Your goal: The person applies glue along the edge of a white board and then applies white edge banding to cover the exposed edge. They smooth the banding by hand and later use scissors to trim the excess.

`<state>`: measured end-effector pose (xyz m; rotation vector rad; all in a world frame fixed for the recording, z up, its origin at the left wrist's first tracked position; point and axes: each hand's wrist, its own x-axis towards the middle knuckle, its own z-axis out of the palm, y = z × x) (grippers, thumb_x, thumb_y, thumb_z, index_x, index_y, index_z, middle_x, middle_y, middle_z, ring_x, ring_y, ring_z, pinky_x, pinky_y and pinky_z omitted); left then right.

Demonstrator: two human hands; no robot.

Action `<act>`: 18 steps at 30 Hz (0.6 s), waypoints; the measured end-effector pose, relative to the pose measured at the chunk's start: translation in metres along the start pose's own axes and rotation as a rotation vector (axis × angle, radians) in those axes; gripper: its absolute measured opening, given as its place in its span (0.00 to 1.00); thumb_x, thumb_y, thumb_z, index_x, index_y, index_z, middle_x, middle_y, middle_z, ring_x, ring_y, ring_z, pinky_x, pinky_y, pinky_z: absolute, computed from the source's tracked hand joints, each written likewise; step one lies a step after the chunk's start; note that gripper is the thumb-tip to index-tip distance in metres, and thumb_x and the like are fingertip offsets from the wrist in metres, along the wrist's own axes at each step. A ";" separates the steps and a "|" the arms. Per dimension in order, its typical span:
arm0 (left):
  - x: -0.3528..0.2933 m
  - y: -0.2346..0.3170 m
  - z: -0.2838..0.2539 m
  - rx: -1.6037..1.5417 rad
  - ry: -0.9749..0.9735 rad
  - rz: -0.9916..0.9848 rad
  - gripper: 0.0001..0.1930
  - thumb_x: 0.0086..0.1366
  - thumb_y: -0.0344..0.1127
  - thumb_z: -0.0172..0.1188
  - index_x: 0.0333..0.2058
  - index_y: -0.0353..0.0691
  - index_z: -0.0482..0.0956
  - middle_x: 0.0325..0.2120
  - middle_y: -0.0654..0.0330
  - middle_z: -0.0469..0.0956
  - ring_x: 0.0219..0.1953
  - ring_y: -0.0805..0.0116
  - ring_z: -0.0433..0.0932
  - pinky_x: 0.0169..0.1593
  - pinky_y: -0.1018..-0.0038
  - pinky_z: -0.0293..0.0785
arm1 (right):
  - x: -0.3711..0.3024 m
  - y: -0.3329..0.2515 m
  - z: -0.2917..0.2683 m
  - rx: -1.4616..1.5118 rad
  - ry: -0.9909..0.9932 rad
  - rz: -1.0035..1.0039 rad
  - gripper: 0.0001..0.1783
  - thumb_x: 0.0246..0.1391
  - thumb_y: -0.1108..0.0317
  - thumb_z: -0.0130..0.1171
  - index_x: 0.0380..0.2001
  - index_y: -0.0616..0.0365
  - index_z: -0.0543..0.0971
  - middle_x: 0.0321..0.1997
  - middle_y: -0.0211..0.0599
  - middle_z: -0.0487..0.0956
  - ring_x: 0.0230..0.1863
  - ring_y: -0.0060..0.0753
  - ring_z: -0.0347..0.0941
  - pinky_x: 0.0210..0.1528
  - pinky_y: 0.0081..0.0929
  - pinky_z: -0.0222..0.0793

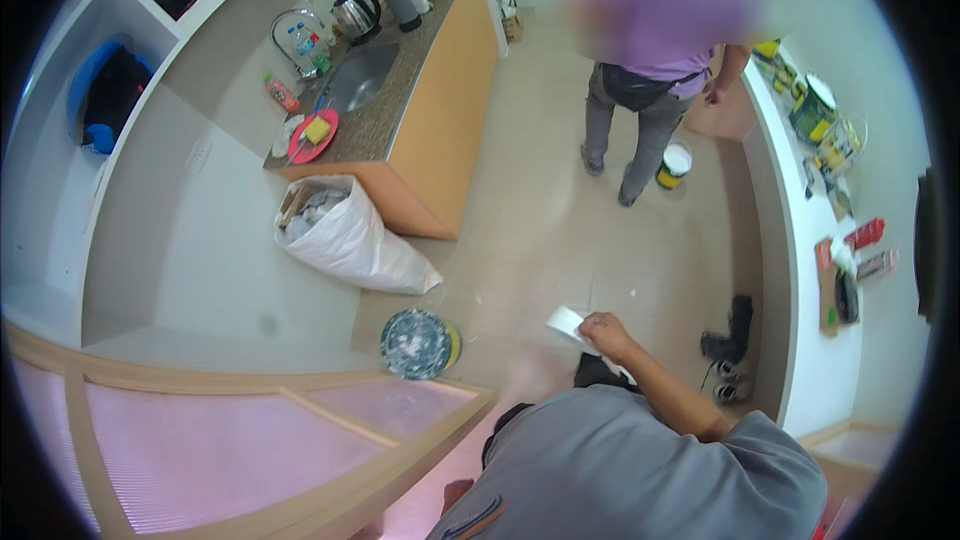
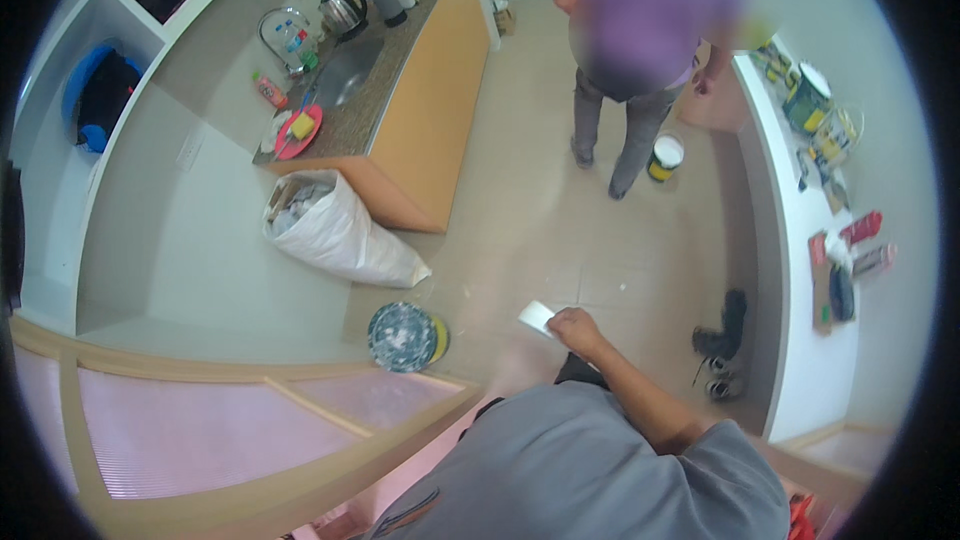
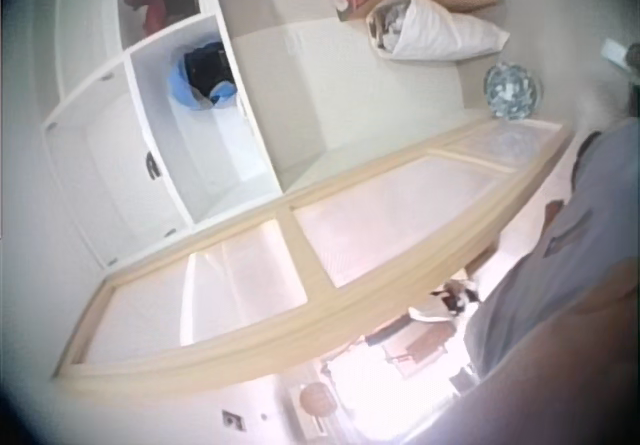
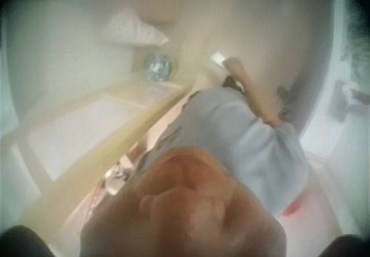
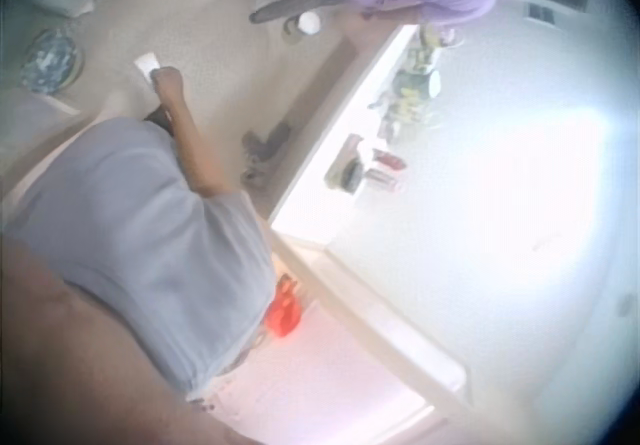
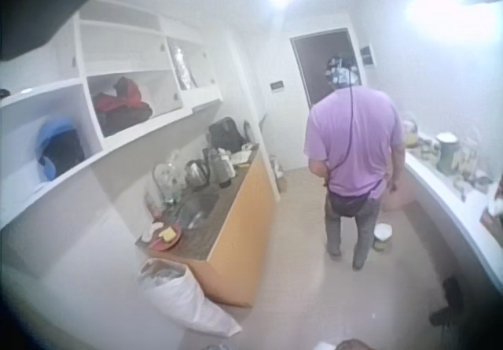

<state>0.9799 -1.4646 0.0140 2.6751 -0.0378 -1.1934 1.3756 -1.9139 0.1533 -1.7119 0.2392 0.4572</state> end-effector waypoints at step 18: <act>0.292 0.132 -0.255 -0.844 -0.140 -0.364 0.11 0.63 0.40 0.60 0.37 0.40 0.80 0.28 0.55 0.80 0.29 0.61 0.81 0.28 0.62 0.76 | 0.238 -0.076 -0.249 -0.024 0.188 -0.090 0.13 0.50 0.68 0.58 0.19 0.67 0.75 0.21 0.31 0.71 0.25 0.25 0.64 0.29 0.33 0.60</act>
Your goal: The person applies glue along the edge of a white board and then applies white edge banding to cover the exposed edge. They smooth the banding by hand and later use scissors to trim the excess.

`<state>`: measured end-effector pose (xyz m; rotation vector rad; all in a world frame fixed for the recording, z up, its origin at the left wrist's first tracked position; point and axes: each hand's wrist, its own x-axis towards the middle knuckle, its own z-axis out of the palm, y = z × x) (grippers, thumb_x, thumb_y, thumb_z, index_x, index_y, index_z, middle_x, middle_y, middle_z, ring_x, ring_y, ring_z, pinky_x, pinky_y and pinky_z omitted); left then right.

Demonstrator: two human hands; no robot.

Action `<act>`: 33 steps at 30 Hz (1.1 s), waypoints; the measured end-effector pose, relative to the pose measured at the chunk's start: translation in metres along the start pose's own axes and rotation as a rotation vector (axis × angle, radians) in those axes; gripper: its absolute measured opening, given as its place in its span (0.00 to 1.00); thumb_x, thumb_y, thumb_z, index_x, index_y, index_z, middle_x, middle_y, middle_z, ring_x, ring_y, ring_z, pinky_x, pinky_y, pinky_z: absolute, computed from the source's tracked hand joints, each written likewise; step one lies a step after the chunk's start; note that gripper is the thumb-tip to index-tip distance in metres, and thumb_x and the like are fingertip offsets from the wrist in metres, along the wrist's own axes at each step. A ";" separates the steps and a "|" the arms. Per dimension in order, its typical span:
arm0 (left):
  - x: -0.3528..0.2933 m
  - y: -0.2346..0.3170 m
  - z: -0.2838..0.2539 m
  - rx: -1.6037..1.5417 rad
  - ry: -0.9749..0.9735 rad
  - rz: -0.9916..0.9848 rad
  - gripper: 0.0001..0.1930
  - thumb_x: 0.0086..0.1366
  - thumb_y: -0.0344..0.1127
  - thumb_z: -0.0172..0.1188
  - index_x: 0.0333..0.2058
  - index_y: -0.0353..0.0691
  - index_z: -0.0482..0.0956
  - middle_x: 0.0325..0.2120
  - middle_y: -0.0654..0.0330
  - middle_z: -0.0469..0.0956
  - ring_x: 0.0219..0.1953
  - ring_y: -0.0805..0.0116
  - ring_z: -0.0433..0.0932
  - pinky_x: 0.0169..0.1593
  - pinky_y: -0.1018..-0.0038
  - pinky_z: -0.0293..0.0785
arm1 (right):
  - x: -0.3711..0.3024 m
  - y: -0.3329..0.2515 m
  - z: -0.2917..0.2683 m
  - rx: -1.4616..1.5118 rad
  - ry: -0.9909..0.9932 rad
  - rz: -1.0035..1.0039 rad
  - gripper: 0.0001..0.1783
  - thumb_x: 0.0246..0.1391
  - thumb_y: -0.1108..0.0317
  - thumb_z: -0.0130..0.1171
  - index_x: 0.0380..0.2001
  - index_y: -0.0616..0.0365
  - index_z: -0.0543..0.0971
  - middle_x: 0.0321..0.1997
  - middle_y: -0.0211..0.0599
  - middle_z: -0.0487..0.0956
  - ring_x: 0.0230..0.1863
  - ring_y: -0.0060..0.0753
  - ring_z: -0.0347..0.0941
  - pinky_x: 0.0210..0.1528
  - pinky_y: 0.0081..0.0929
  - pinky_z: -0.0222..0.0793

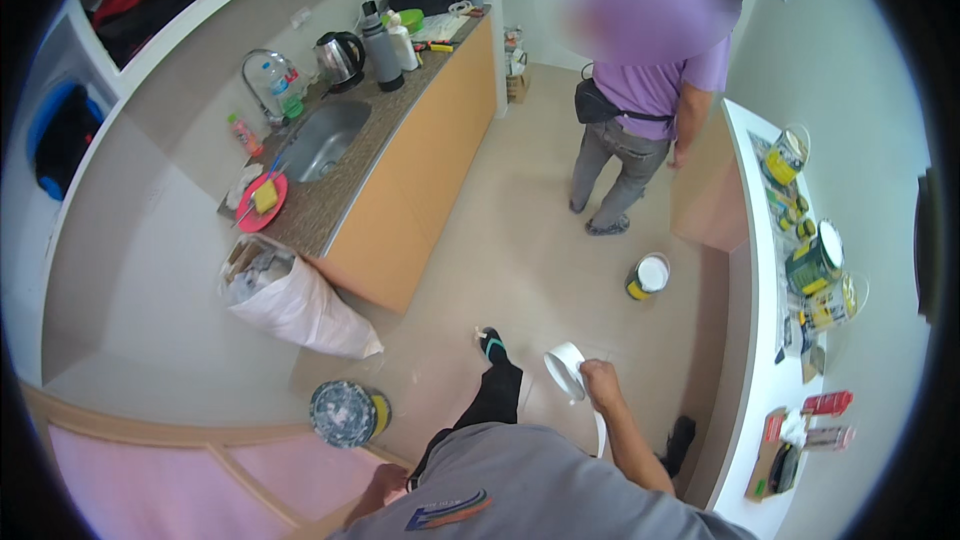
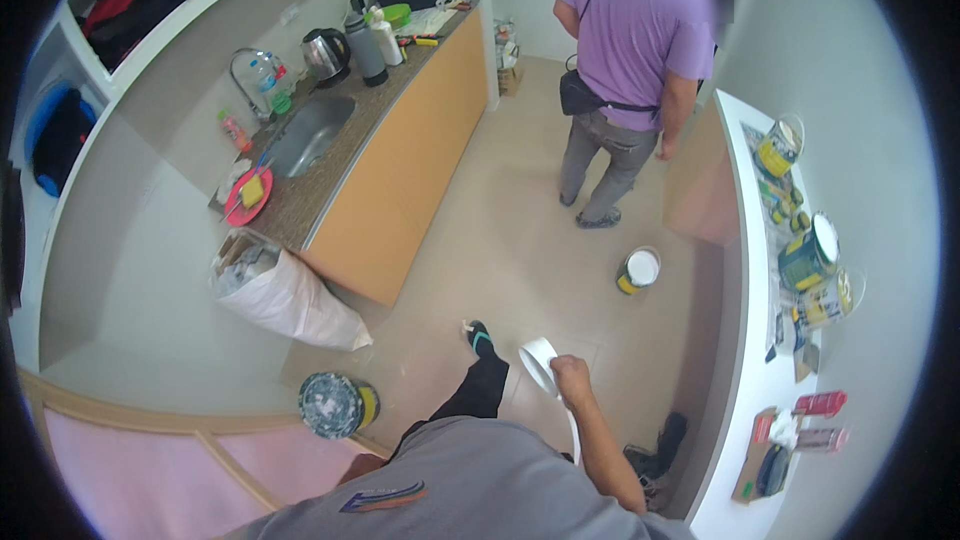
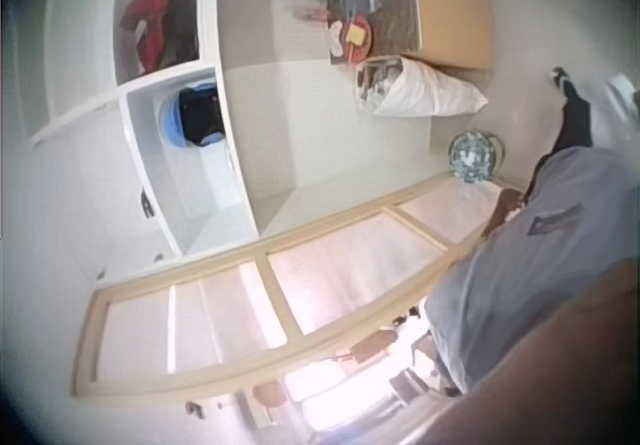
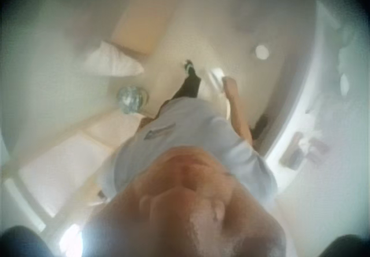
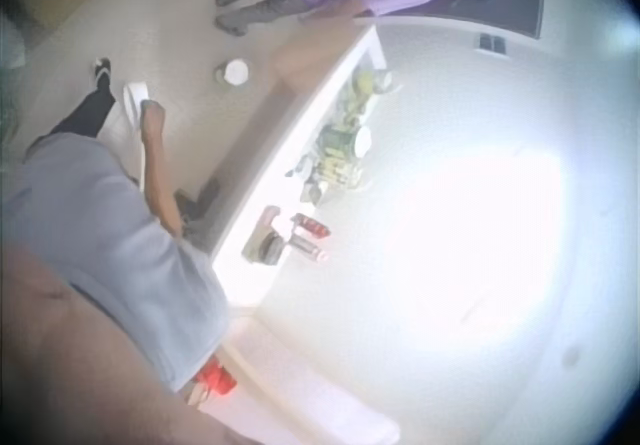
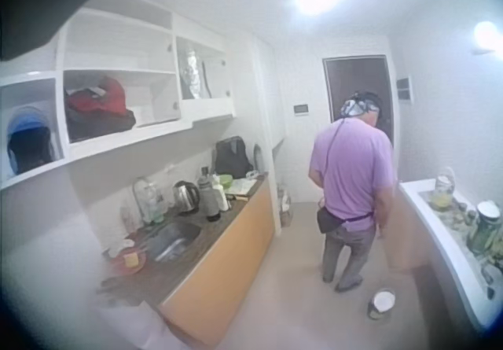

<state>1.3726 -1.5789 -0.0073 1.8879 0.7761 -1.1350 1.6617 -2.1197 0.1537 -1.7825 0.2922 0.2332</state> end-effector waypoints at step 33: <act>0.276 1.046 -0.391 -0.065 0.839 0.771 0.13 0.64 0.39 0.62 0.42 0.35 0.81 0.38 0.48 0.82 0.39 0.51 0.83 0.43 0.61 0.77 | 0.672 -0.306 -0.071 0.298 0.018 0.021 0.08 0.53 0.67 0.55 0.23 0.58 0.75 0.27 0.23 0.69 0.30 0.19 0.62 0.36 0.23 0.58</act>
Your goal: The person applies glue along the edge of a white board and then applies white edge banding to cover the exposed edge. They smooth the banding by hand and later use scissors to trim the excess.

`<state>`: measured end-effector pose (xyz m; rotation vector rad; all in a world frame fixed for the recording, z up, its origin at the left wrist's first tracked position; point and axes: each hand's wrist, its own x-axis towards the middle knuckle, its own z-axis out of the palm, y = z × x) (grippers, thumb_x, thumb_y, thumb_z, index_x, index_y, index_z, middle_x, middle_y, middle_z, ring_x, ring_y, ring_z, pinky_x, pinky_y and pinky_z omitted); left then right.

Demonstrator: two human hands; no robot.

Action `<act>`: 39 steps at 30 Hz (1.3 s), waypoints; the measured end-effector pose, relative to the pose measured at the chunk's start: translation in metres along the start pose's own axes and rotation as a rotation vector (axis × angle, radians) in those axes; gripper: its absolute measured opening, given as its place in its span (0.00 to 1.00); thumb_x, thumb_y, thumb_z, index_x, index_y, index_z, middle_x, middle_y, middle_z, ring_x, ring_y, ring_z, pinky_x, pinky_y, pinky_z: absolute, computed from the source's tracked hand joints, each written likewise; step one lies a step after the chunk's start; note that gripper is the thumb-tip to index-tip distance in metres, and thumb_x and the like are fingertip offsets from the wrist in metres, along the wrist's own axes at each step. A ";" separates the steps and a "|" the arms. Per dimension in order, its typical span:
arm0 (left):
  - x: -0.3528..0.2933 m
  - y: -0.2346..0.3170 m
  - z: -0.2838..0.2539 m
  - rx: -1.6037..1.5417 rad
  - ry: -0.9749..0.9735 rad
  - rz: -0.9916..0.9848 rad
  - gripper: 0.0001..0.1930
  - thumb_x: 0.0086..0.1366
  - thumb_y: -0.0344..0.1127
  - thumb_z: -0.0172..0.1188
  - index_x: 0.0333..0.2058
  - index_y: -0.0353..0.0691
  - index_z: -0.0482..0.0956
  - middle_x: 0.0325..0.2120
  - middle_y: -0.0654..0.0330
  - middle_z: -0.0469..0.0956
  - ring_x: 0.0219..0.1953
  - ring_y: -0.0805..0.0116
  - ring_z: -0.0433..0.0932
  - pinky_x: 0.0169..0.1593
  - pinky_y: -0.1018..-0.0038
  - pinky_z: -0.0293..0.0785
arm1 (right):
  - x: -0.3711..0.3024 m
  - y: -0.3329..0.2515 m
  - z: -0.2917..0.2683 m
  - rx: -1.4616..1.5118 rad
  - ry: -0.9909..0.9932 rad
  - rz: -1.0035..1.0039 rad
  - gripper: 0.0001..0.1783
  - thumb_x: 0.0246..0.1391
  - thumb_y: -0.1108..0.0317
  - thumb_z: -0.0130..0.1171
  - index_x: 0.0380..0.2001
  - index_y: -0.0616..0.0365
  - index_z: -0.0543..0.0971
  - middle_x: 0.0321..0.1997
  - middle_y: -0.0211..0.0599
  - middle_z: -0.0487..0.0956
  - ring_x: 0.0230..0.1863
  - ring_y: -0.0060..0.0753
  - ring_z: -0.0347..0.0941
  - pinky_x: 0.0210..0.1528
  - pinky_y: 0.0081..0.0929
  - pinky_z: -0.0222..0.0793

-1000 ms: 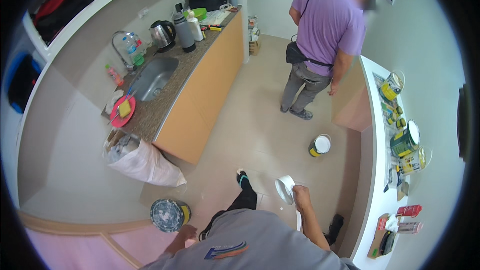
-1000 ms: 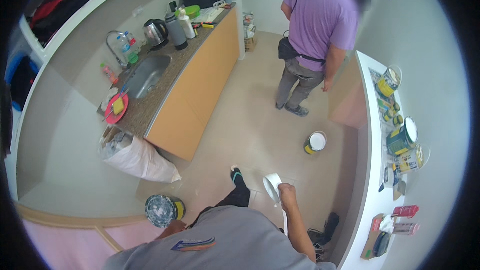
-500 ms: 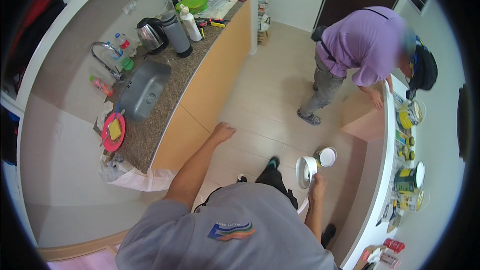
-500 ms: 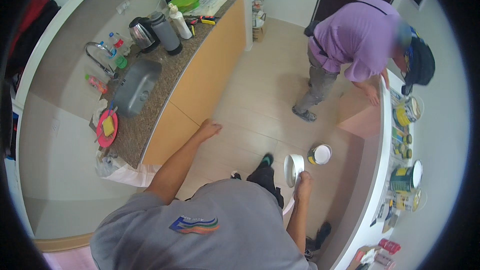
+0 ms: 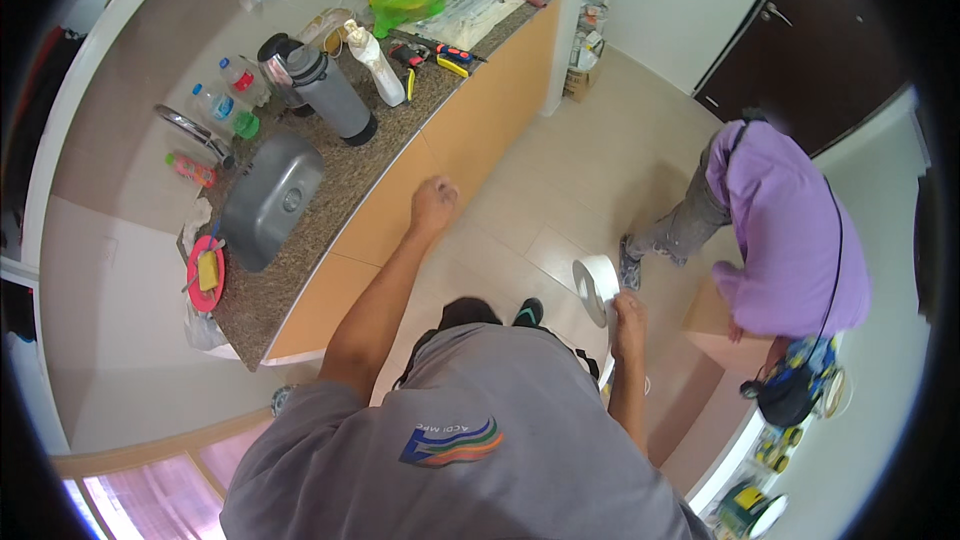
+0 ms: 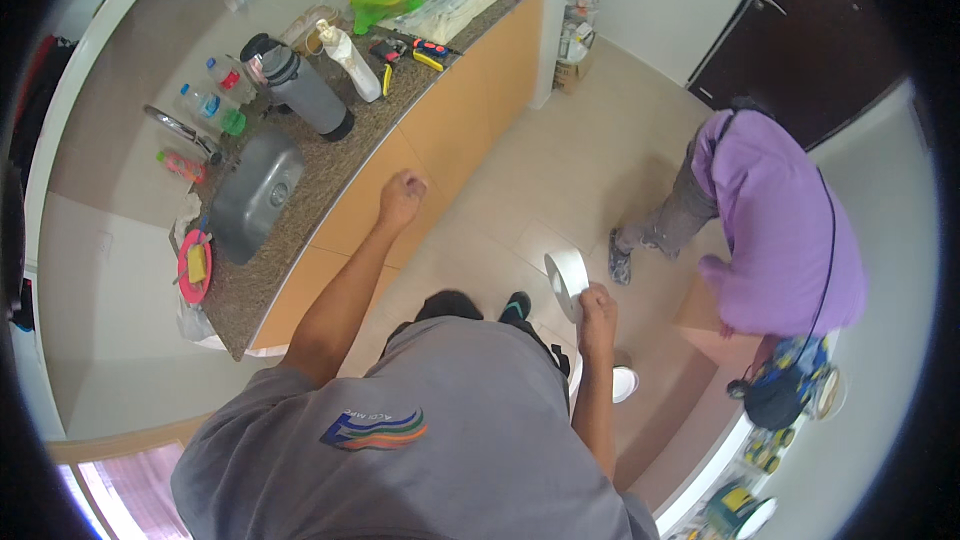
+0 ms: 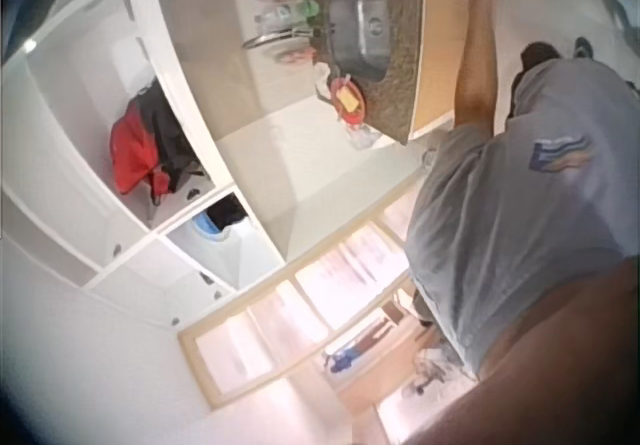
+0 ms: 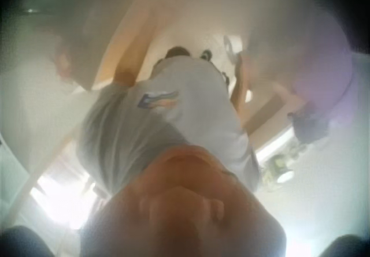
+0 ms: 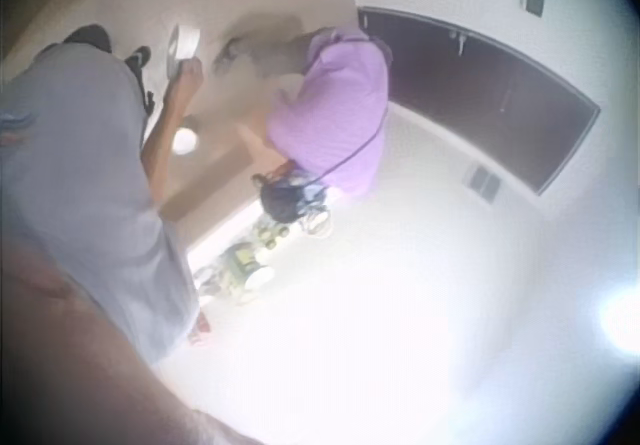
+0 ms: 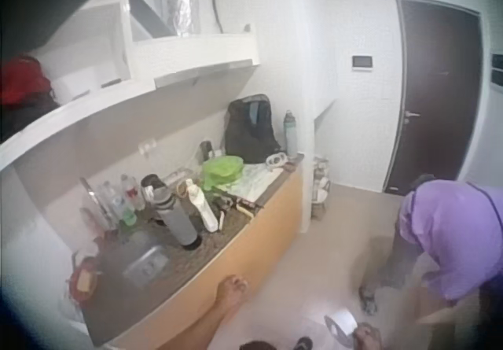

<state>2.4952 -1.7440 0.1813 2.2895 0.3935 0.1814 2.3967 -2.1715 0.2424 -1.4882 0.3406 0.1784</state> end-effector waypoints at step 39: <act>0.319 0.117 0.034 0.521 0.407 -0.825 0.63 0.49 0.69 0.70 0.74 0.47 0.45 0.70 0.34 0.47 0.71 0.31 0.47 0.67 0.35 0.48 | 0.573 -0.229 0.269 -0.350 -1.069 0.011 0.08 0.56 0.73 0.54 0.26 0.67 0.77 0.43 0.34 0.77 0.43 0.24 0.69 0.49 0.22 0.61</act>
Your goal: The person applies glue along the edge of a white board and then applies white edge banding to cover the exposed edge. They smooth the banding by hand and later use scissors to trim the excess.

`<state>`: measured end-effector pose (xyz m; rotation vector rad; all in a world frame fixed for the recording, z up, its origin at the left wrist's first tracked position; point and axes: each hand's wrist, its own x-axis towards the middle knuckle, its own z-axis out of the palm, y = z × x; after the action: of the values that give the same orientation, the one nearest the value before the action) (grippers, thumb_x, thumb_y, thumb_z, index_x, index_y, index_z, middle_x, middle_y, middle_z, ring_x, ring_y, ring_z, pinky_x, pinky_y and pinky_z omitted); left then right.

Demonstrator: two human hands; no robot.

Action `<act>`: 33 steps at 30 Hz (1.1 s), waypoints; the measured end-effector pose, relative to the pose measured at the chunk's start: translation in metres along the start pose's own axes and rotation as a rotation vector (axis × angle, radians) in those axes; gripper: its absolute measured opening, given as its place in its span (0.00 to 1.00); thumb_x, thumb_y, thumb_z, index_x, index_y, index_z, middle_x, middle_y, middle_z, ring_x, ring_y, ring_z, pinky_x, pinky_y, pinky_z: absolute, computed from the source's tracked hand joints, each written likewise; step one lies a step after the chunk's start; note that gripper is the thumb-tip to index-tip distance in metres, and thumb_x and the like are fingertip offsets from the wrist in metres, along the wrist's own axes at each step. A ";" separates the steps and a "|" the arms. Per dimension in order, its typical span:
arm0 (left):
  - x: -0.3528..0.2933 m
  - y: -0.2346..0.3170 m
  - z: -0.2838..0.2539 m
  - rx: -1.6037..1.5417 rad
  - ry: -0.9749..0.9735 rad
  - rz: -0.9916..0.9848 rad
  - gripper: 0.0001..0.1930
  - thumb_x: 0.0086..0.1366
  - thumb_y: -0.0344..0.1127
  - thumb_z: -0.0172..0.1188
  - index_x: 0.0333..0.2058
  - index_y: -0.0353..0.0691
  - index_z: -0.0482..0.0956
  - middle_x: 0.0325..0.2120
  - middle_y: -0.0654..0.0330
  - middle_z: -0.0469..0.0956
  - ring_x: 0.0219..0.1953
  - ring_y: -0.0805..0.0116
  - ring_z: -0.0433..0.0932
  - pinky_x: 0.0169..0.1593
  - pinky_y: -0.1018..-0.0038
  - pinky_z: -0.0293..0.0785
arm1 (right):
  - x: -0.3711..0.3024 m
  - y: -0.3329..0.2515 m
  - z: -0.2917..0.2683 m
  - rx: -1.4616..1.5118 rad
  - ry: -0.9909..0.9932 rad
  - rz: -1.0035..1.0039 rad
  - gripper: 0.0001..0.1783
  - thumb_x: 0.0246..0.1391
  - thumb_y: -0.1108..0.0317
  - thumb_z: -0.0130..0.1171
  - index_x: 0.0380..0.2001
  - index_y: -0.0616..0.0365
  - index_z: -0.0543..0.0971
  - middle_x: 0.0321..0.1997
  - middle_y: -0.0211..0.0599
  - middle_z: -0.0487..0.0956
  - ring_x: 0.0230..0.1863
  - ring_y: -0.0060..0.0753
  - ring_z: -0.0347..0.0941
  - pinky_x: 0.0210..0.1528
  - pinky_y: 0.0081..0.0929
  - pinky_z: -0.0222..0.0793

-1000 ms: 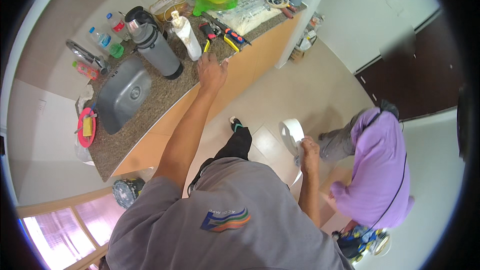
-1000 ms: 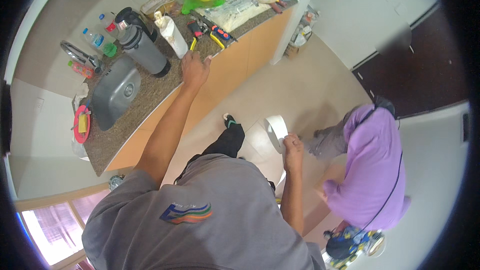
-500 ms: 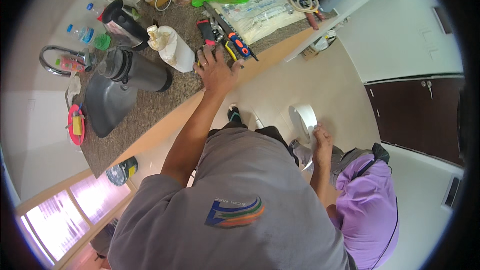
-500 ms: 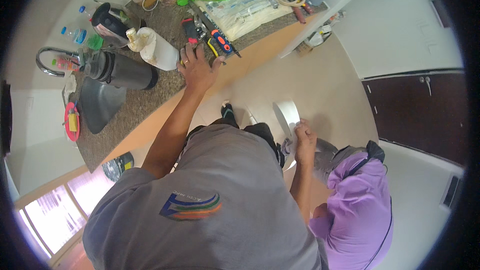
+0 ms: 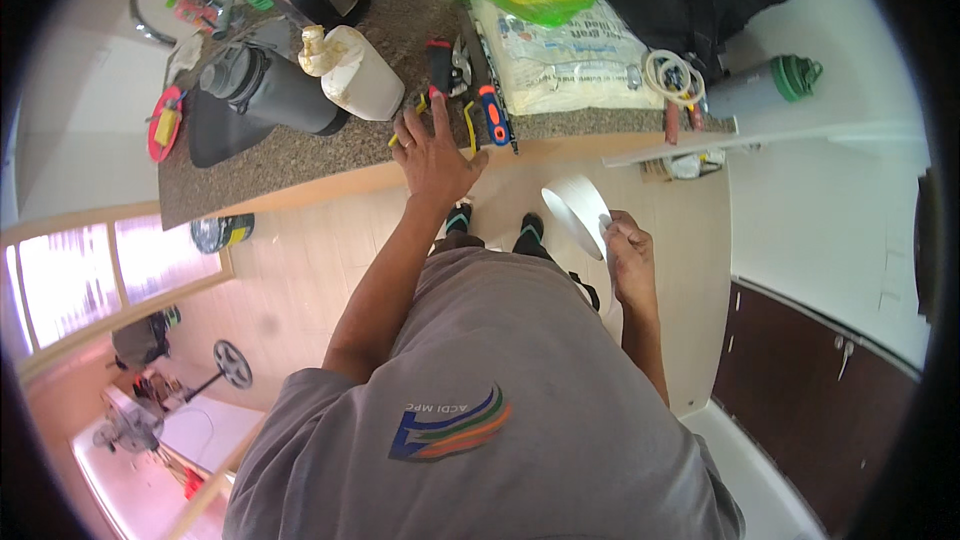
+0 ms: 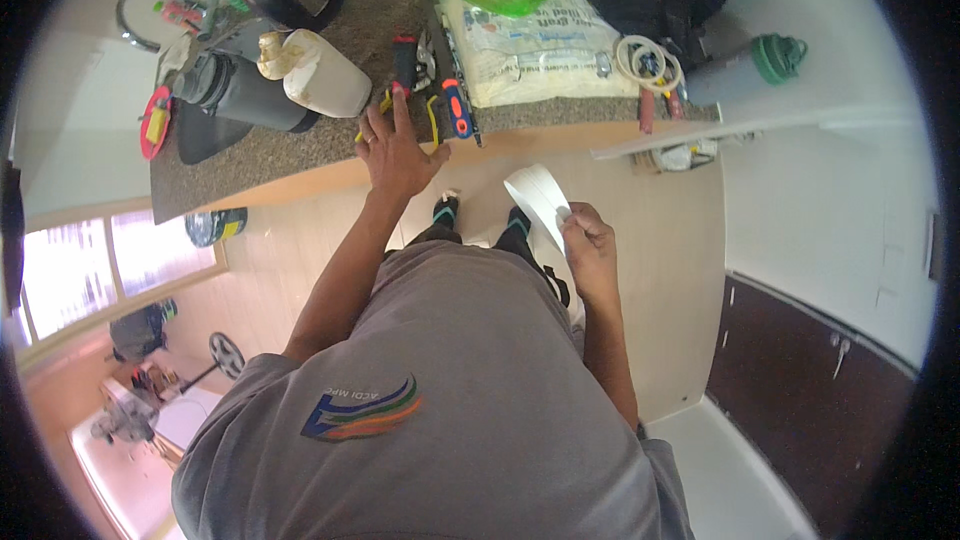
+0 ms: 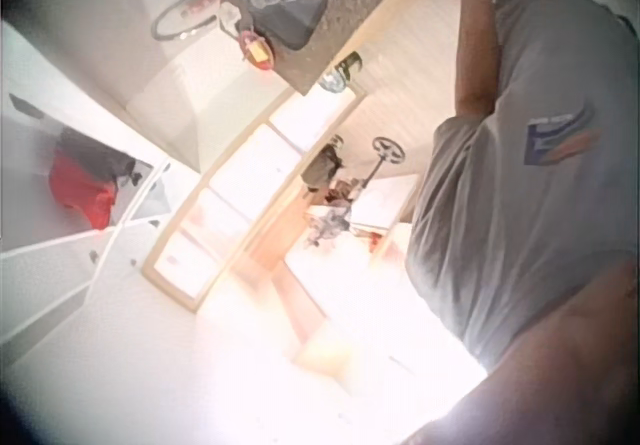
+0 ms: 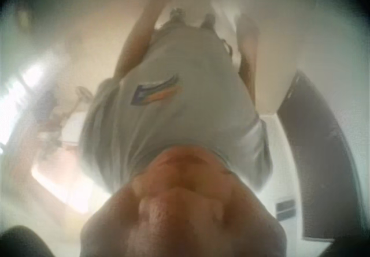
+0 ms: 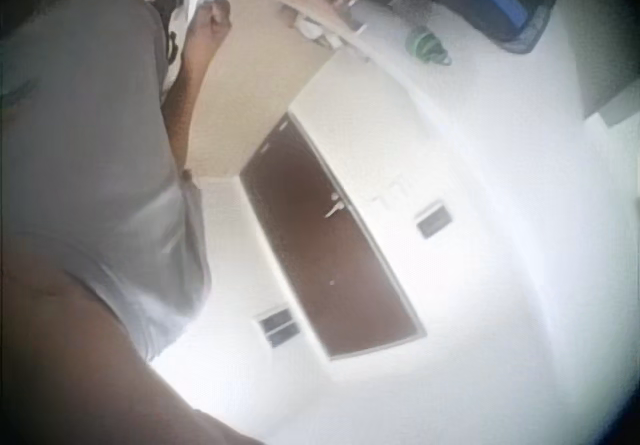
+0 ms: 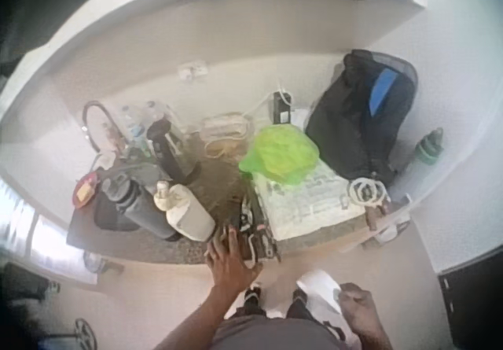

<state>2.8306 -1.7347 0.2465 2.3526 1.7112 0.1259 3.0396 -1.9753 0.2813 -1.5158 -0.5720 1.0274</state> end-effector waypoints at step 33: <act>0.129 0.015 0.004 0.030 0.098 -0.221 0.26 0.62 0.33 0.57 0.57 0.30 0.63 0.41 0.37 0.82 0.45 0.40 0.83 0.49 0.53 0.79 | 0.058 0.019 -0.073 0.096 -0.154 0.018 0.07 0.55 0.72 0.55 0.29 0.66 0.79 0.41 0.34 0.78 0.44 0.26 0.71 0.52 0.25 0.63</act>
<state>2.8856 -1.6174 0.2371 2.1917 2.0192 0.1806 3.1268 -1.9709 0.2436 -1.3678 -0.6091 1.1758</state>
